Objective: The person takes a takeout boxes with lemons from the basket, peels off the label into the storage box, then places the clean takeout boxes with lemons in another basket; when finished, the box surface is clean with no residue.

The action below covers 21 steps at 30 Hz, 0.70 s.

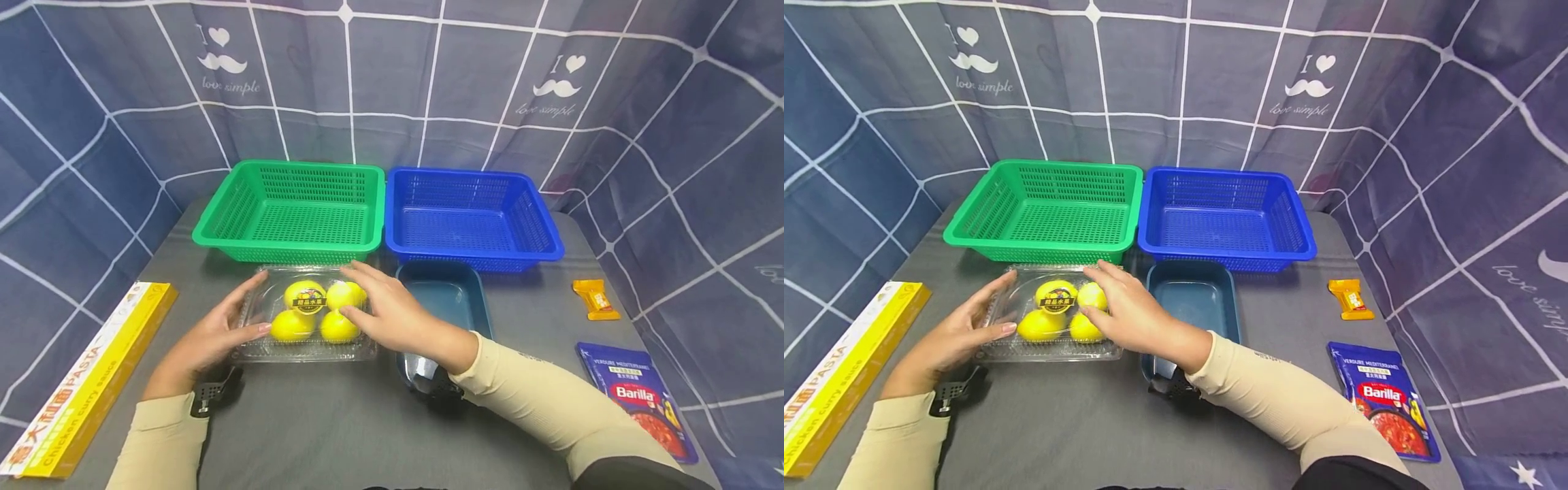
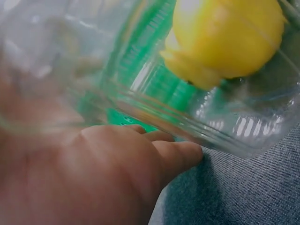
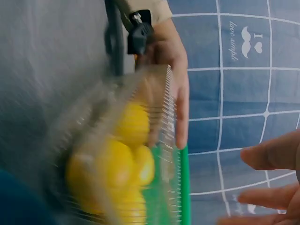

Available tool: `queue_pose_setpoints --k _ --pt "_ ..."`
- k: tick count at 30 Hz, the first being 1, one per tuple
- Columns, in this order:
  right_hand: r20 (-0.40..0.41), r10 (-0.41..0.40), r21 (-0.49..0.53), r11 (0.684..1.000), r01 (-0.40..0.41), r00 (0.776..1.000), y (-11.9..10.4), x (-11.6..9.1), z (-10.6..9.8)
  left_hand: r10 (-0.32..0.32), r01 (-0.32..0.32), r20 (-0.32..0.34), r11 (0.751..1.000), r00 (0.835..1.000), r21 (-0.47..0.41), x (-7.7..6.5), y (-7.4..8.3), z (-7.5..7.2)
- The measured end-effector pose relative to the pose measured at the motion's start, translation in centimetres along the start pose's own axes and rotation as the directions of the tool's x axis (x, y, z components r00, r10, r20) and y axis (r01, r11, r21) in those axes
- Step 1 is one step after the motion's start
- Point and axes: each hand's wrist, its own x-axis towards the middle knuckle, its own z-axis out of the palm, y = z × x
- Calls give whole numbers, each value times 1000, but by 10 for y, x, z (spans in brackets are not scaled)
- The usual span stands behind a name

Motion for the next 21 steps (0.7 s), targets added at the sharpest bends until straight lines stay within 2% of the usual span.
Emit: queue_pose_setpoints --k 4,9,15,18,21 --pt "27 -75 -75 994 77 997 -7 26 -5 5 -5 -13 1000 1000 -15 2 -1 0" --pt "154 -46 -117 991 64 987 -15 58 -1 -1 0 -20 1000 1000 -19 2 -2 0" --pt "317 27 -270 961 63 948 -22 84 17 13 -14 -17 999 1000 -37 -2 -4 2" --pt "347 47 -334 940 76 937 -24 91 23 39 -39 -10 998 999 -42 -3 -7 3" --pt "349 67 -384 920 78 935 -25 95 26 61 -61 -13 998 998 -34 -2 -9 3"
